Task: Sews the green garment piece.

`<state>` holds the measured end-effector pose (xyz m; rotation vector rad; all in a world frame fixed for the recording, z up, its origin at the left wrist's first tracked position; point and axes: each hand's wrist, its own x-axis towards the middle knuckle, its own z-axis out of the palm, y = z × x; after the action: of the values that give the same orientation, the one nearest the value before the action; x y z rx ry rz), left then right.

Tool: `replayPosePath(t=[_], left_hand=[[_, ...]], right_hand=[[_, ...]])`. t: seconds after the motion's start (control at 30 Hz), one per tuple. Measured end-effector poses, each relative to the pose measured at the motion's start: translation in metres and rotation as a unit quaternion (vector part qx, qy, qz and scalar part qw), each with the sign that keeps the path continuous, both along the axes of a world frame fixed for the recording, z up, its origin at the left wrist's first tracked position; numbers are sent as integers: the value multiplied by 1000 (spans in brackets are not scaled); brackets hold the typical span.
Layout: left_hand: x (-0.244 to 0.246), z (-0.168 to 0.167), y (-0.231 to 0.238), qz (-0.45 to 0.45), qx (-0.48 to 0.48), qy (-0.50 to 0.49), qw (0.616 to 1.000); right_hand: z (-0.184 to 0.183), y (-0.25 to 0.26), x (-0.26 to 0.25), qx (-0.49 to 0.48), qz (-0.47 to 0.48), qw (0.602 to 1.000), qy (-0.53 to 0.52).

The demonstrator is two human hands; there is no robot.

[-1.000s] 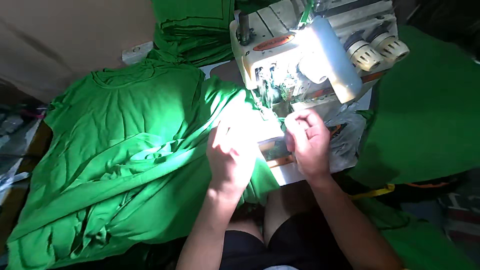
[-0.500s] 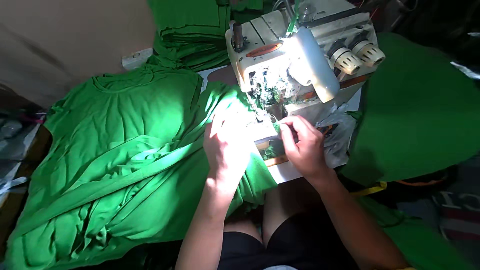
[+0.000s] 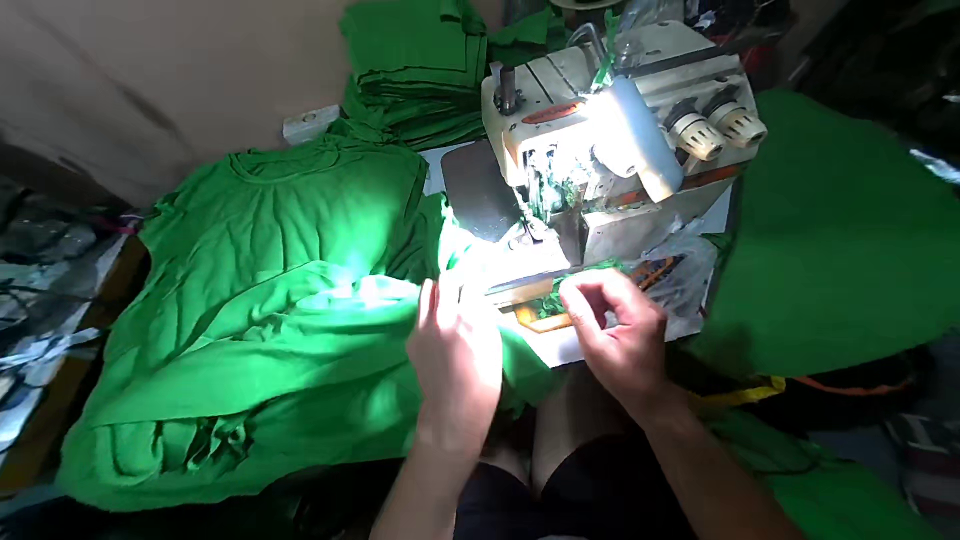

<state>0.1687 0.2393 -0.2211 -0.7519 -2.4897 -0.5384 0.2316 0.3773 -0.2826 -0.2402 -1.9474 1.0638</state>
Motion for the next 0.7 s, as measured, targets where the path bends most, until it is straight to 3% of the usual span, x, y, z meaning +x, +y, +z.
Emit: replayPosePath(t=[0.07, 0.17, 0.23, 0.37, 0.47, 0.53, 0.6, 0.7], left_hand=[[28, -7, -9, -7, -46, 32, 998], [62, -27, -4, -70, -41, 27, 996], [73, -41, 7, -105, -24, 21, 994], [78, -56, 32, -144, 11, 12, 989], [78, -56, 33, -181, 32, -8, 983], [70, -49, 20, -180, 64, -25, 981], [46, -35, -4, -111, 80, 0, 991], [-21, -11, -39, -52, 1, -29, 998]], right_hand=[[-1, -9, -3, -55, 61, 996, -20], [-3, -13, -4, -121, 128, 982, -65], [-7, -4, -2, -91, 84, 989, -79], [-2, 27, 6, 48, -101, 983, -143], [-1, 37, 13, 56, -120, 979, -157], [-3, 40, 26, 24, -66, 986, -151], [-3, 40, 43, -23, -2, 989, -143], [-3, 33, 66, -98, 68, 983, -137]])
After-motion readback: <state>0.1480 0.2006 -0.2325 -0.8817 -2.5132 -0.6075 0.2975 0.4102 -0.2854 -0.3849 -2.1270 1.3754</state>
